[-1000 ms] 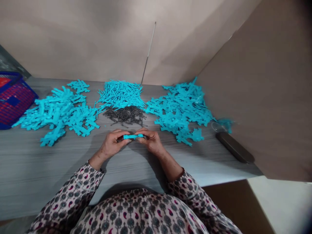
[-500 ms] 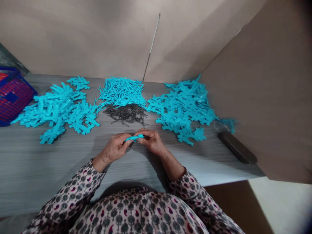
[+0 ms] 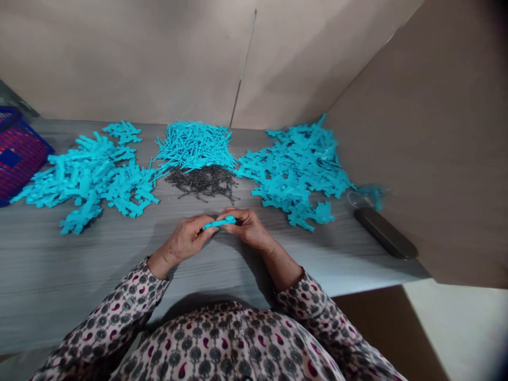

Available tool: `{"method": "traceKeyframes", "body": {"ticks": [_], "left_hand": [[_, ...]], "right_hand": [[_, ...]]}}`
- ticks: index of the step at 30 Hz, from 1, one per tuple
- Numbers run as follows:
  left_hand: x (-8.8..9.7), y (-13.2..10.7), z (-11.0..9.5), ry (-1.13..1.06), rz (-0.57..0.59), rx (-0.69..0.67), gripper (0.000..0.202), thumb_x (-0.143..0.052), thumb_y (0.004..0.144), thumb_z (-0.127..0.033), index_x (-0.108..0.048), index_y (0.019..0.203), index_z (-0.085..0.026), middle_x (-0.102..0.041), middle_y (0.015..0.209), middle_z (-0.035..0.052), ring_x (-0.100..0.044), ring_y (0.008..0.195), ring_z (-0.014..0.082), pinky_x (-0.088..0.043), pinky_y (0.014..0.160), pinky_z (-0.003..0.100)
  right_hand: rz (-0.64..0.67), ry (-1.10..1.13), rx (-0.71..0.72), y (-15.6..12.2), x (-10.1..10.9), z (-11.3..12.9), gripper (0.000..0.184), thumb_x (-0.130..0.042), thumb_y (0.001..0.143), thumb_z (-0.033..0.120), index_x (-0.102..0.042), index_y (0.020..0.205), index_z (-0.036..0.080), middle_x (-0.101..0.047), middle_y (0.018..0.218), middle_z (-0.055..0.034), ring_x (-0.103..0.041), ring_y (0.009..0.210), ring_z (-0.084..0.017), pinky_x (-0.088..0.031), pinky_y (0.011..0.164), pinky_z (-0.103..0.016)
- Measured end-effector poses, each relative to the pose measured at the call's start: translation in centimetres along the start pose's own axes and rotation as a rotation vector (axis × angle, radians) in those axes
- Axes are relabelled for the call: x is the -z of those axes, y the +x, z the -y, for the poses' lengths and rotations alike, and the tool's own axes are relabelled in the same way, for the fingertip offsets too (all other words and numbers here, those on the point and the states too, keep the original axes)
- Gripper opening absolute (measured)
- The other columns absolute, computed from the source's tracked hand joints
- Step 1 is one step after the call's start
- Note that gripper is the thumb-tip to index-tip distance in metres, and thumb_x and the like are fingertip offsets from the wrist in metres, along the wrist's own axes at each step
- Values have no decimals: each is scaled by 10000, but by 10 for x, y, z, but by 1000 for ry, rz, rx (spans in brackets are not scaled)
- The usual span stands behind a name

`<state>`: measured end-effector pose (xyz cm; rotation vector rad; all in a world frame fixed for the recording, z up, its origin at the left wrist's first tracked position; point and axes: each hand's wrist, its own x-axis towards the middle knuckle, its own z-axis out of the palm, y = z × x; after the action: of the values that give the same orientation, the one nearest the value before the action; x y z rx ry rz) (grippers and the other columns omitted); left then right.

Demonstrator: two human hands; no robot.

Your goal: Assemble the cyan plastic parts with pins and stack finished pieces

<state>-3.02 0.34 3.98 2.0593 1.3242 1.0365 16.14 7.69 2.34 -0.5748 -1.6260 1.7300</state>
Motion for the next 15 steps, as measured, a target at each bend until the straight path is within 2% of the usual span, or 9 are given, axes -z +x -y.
{"method": "traceKeyframes", "body": {"ticks": [3, 7, 15], "left_hand": [[3, 0, 3, -60, 6, 72, 263, -561, 921, -358, -677, 983, -130, -641, 727, 11, -534, 598, 107, -418, 565, 203], [3, 0, 0, -55, -29, 78, 320, -525, 938, -410, -677, 991, -133, -638, 716, 12, -529, 592, 109, -421, 569, 207], [0, -4, -12, -11, -95, 70, 267, -484, 947, -362, -647, 939, -151, -613, 677, 6, -544, 595, 125, -429, 589, 222]], "right_hand": [[-30, -18, 30, 1, 2, 2, 257, -803, 741, 410, -772, 845, 177, -661, 805, -29, -574, 745, -146, -443, 694, -263], [-41, -6, 56, 1, 3, 6, 233, -796, 754, 394, -767, 841, 180, -647, 780, -19, -558, 714, -135, -429, 676, -259], [-11, -1, 42, -3, -3, 8, 257, -787, 763, 396, -755, 892, 177, -595, 745, 4, -490, 653, -108, -382, 625, -244]]}}
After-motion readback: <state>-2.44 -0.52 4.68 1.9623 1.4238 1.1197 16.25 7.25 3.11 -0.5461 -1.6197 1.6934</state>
